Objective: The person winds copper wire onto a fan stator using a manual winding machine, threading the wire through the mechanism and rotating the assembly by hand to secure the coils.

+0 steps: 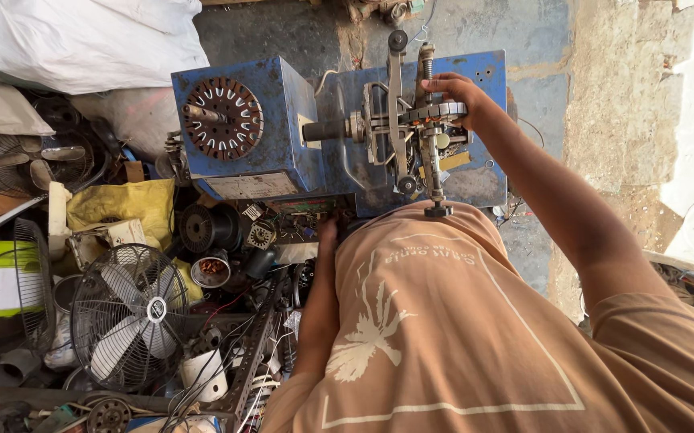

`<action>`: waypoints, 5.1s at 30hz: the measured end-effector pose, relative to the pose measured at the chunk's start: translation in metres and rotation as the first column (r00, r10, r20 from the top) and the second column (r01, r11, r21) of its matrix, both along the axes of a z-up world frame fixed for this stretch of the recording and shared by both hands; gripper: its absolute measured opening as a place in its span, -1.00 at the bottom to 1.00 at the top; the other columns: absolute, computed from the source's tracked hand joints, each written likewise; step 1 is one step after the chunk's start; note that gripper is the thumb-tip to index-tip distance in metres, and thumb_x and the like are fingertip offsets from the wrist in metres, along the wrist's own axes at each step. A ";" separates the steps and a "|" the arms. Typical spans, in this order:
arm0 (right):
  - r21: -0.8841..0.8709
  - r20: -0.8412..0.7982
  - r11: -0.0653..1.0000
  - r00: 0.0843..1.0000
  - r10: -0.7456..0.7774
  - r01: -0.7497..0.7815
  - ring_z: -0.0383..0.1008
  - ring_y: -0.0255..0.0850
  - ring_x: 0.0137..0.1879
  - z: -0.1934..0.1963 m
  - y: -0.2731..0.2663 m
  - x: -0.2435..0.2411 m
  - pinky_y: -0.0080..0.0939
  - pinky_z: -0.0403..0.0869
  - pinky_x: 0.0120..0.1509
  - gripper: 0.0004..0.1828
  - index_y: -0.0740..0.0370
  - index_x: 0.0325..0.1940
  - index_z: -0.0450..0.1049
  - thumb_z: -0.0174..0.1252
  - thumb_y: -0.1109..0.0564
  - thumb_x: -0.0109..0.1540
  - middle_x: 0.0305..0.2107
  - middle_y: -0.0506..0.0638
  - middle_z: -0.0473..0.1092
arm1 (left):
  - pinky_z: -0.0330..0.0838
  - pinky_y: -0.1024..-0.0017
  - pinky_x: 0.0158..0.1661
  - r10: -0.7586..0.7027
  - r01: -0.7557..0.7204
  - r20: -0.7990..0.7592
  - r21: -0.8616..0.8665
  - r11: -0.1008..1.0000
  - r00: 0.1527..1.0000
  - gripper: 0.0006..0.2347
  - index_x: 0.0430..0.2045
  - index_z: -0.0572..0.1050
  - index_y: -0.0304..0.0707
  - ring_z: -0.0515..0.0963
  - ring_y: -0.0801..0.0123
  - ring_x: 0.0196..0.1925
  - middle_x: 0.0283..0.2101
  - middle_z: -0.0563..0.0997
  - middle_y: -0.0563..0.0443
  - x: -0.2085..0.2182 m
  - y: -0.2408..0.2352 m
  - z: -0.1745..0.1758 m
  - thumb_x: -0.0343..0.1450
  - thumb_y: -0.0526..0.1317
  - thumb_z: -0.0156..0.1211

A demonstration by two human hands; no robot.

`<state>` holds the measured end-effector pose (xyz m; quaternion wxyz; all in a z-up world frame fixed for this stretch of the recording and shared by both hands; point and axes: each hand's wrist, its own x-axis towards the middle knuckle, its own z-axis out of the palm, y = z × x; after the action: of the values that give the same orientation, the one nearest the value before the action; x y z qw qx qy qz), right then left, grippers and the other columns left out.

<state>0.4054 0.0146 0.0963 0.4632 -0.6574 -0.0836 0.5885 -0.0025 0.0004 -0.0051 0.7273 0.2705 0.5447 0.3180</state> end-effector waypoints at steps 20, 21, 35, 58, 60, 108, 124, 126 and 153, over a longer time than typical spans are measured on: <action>0.156 0.878 0.986 0.466 -0.107 -0.066 0.38 0.19 0.30 -0.035 -0.085 -0.063 0.10 0.35 0.39 0.15 0.20 0.48 0.09 0.56 0.03 -0.08 0.23 0.24 0.28 | 0.51 0.29 -0.09 -0.575 0.920 -0.776 0.019 0.392 0.260 -0.80 -0.19 0.67 -0.23 0.68 0.22 -0.15 -0.17 0.72 -0.11 -0.089 -0.005 0.085 0.40 -0.17 0.28; 0.213 0.860 0.973 0.490 -0.144 -0.088 0.39 0.18 0.31 -0.028 -0.089 -0.060 0.08 0.35 0.41 0.11 0.23 0.46 0.11 0.54 0.05 -0.06 0.21 0.23 0.33 | 0.52 0.29 -0.10 -0.617 0.948 -0.760 -0.003 0.318 0.204 -0.80 -0.20 0.67 -0.23 0.69 0.22 -0.17 -0.19 0.73 -0.11 -0.078 -0.002 0.120 0.38 -0.17 0.29; 0.606 0.406 0.783 0.792 -0.456 0.140 0.41 -0.16 0.17 0.065 -0.099 -0.058 -0.22 0.40 0.14 -0.69 0.29 0.07 0.46 0.30 0.18 0.27 0.34 0.16 0.30 | 0.55 0.19 -0.10 -0.351 0.831 -0.883 0.433 -0.350 0.312 -0.95 -0.33 0.61 -0.16 0.70 0.18 -0.24 -0.26 0.69 -0.03 0.214 0.122 0.329 0.43 -0.30 0.23; 0.476 0.576 0.823 0.597 -0.559 0.310 0.45 -0.39 -0.20 0.080 -0.100 -0.101 -0.40 0.48 -0.12 -0.92 0.40 -0.20 0.54 0.35 0.37 0.30 -0.27 -0.02 0.47 | 0.48 0.15 -0.18 -0.461 0.779 -0.851 0.461 -0.424 0.253 -0.91 -0.40 0.65 -0.16 0.66 0.17 -0.32 -0.42 0.67 0.06 0.271 0.131 0.236 0.41 -0.17 0.33; 0.490 0.523 0.796 0.611 -0.594 0.355 0.44 -0.40 -0.18 0.071 -0.103 -0.105 -0.41 0.47 -0.10 -0.92 0.40 -0.20 0.54 0.33 0.37 0.31 -0.26 -0.04 0.46 | 0.48 0.16 -0.20 -0.441 0.767 -0.851 0.478 -0.429 0.284 -0.91 -0.40 0.66 -0.15 0.66 0.17 -0.32 -0.43 0.67 0.07 0.270 0.130 0.234 0.40 -0.17 0.33; 0.455 0.575 0.839 0.620 -0.534 0.300 0.45 -0.44 -0.25 0.091 -0.108 -0.092 -0.44 0.45 -0.19 -0.92 0.40 -0.21 0.56 0.35 0.34 0.30 -0.31 -0.04 0.48 | 0.38 0.14 -0.09 -0.649 0.749 -0.713 0.576 -0.327 0.265 -0.94 -0.39 0.63 -0.24 0.64 0.29 -0.25 -0.30 0.62 0.11 0.284 0.122 0.225 0.42 -0.26 0.32; 0.486 0.569 0.795 0.559 -0.603 0.363 0.46 -0.44 -0.27 0.095 -0.095 -0.101 -0.43 0.45 -0.22 -0.95 0.40 -0.21 0.57 0.34 0.35 0.30 -0.33 -0.03 0.51 | 0.52 0.25 -0.15 -0.785 0.771 -0.589 0.585 -0.251 0.192 -0.90 -0.36 0.61 -0.32 0.67 0.24 -0.22 -0.26 0.61 -0.01 0.287 0.123 0.225 0.43 -0.25 0.34; 0.500 0.570 0.795 0.561 -0.601 0.344 0.46 -0.43 -0.28 0.095 -0.094 -0.100 -0.43 0.46 -0.22 -0.94 0.39 -0.22 0.57 0.34 0.36 0.29 -0.33 -0.02 0.52 | 0.51 0.25 -0.16 -0.780 0.774 -0.596 0.579 -0.256 0.188 -0.91 -0.37 0.59 -0.33 0.67 0.26 -0.23 -0.26 0.60 -0.01 0.286 0.122 0.223 0.45 -0.27 0.31; 0.384 0.247 0.782 0.762 -0.599 0.491 0.34 -0.52 -0.38 0.069 -0.100 -0.103 -0.48 0.30 -0.31 -0.89 0.44 -0.24 0.59 0.32 0.29 0.31 -0.49 -0.15 0.45 | 0.53 0.09 -0.18 -0.511 0.935 -0.850 0.278 -0.221 0.132 -0.86 -0.29 0.45 -0.44 0.66 -0.07 -0.16 -0.19 0.55 -0.22 0.290 0.110 0.211 0.51 -0.27 0.05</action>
<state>0.3026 -0.0856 0.1649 0.6855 -0.6706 -0.0558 0.2778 0.2874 0.1104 0.2060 0.3709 0.9122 0.1606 -0.0667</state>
